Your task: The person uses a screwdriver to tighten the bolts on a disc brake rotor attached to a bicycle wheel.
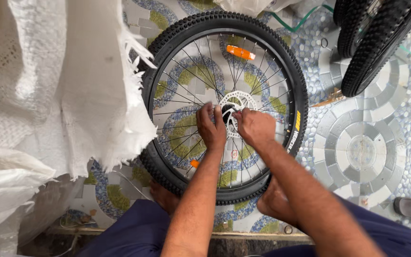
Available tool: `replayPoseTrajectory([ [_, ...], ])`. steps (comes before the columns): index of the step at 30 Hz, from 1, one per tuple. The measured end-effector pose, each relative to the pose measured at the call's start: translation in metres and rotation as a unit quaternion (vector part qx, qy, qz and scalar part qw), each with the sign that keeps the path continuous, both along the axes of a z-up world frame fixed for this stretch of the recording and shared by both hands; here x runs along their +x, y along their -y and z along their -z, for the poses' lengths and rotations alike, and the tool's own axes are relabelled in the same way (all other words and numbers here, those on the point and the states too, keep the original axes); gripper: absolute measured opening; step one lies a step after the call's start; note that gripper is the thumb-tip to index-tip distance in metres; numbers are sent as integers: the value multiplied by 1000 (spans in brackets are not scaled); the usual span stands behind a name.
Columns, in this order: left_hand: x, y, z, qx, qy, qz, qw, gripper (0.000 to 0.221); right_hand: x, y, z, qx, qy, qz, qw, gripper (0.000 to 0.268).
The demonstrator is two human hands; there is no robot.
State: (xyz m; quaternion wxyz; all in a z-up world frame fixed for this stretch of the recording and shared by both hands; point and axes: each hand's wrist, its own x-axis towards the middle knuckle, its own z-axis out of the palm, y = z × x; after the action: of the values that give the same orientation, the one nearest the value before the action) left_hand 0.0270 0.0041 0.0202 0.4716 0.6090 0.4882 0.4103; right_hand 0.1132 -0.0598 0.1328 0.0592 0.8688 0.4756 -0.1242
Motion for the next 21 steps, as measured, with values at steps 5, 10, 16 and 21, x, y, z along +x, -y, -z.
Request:
replayPoseTrajectory([
  [5,40,-22,-41,-4,67,26,997,37,13,-9,-15,-50,-59,101,992,47],
  [10,62,-41,-63,80,-2,93,992,36,63,-6,16,196,-152,-215,945,25],
  [16,75,-49,-64,175,2,123,977,30,78,2,69,157,-486,27,859,26],
  [21,104,-60,-56,216,8,207,954,29,44,6,93,313,-480,198,795,27],
])
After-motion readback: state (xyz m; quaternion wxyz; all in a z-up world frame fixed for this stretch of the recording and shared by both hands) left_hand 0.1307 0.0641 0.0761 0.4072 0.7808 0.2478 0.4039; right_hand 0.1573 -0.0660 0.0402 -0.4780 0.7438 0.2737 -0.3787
